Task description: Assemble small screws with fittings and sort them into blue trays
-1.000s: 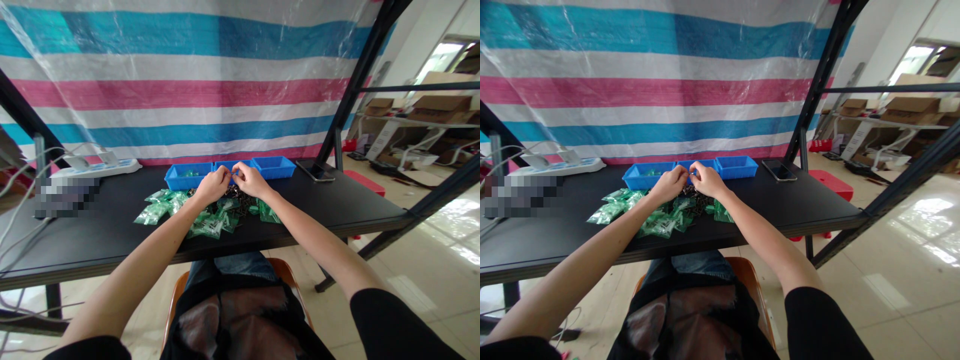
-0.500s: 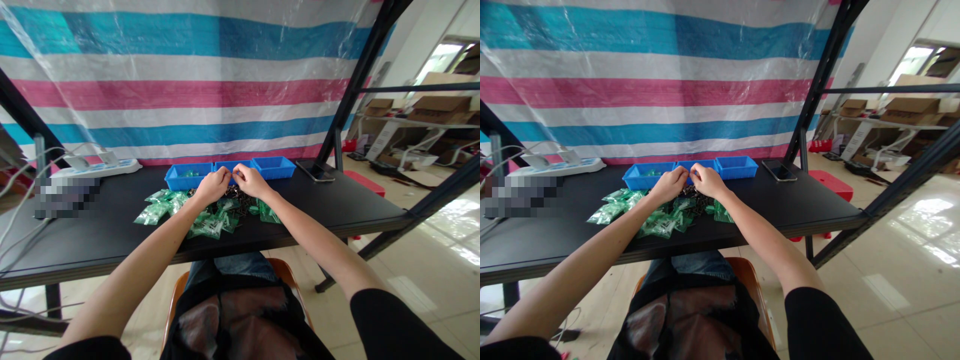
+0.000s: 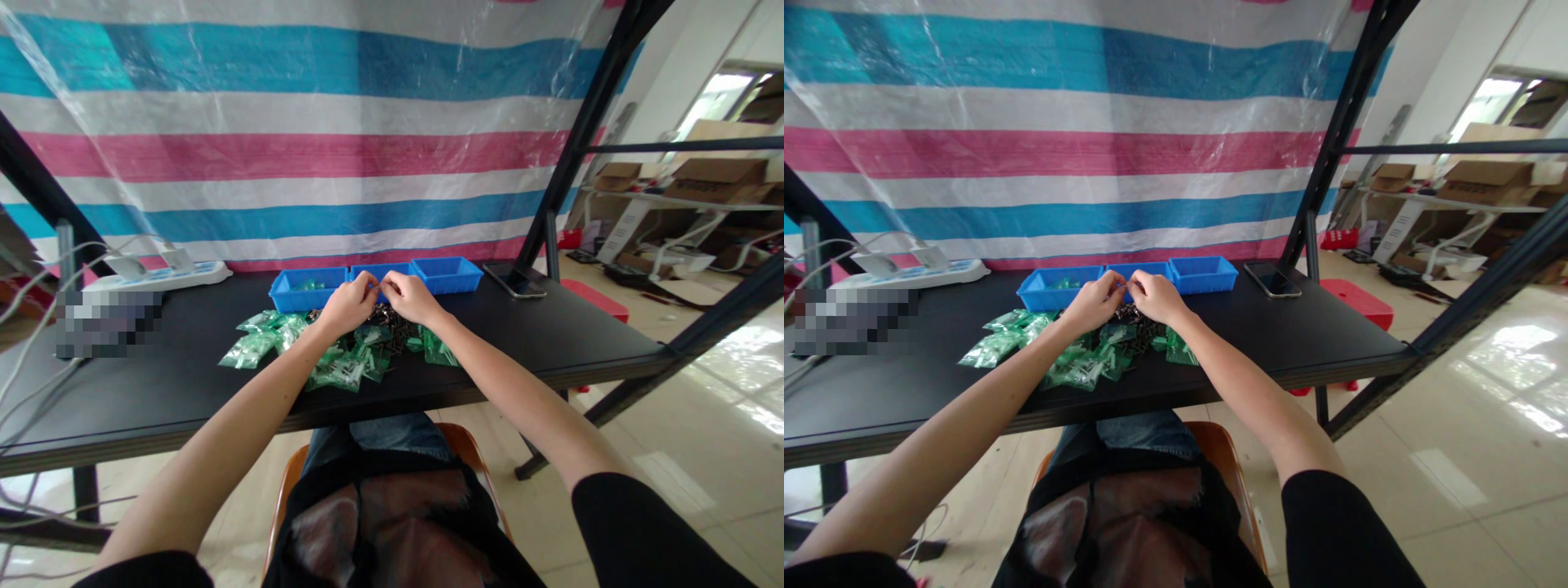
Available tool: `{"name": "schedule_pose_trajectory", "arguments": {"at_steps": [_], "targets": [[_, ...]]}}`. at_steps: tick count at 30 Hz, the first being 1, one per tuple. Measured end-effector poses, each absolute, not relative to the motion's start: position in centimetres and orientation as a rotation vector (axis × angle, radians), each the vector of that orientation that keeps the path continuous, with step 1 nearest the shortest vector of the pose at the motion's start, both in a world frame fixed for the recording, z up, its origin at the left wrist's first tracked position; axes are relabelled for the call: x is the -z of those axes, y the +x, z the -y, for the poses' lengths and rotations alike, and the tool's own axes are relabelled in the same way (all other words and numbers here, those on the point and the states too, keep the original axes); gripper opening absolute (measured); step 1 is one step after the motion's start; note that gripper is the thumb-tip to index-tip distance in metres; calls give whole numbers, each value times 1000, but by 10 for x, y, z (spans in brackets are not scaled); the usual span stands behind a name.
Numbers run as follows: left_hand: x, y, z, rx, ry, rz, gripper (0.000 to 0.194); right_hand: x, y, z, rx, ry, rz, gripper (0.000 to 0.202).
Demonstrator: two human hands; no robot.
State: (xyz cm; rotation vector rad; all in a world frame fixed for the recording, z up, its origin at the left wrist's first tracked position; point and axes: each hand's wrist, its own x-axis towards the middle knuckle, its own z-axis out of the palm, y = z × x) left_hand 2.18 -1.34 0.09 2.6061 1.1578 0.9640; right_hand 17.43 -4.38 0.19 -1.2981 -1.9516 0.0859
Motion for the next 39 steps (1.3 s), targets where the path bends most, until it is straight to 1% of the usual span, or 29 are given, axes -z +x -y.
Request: {"name": "schedule_pose_trajectory", "arguments": {"at_steps": [4, 8, 20, 25, 33, 36, 39], "targets": [[0, 22, 13, -949, 2594, -1195, 19, 0, 175, 43, -93, -1288, 1944, 4], [-2, 22, 14, -915, 2599, -1225, 19, 1, 176, 42, -92, -1247, 1959, 9], [-3, 22, 15, -855, 2593, -1219, 26, 1, 176, 41, -89, -1288, 1998, 3], [-2, 22, 14, -915, 2587, -1184, 22, -1, 175, 43, -68, -1350, 1974, 10], [-1, 21, 14, -946, 2622, -1100, 22, -4, 174, 45, -63, -1364, 1972, 22], [-2, 22, 15, -931, 2625, -1115, 20, -3, 174, 45, -70, -1350, 1974, 21], [-4, 22, 16, -913, 2618, -1166, 19, -2, 175, 44, -87, -1329, 1970, 14]]}}
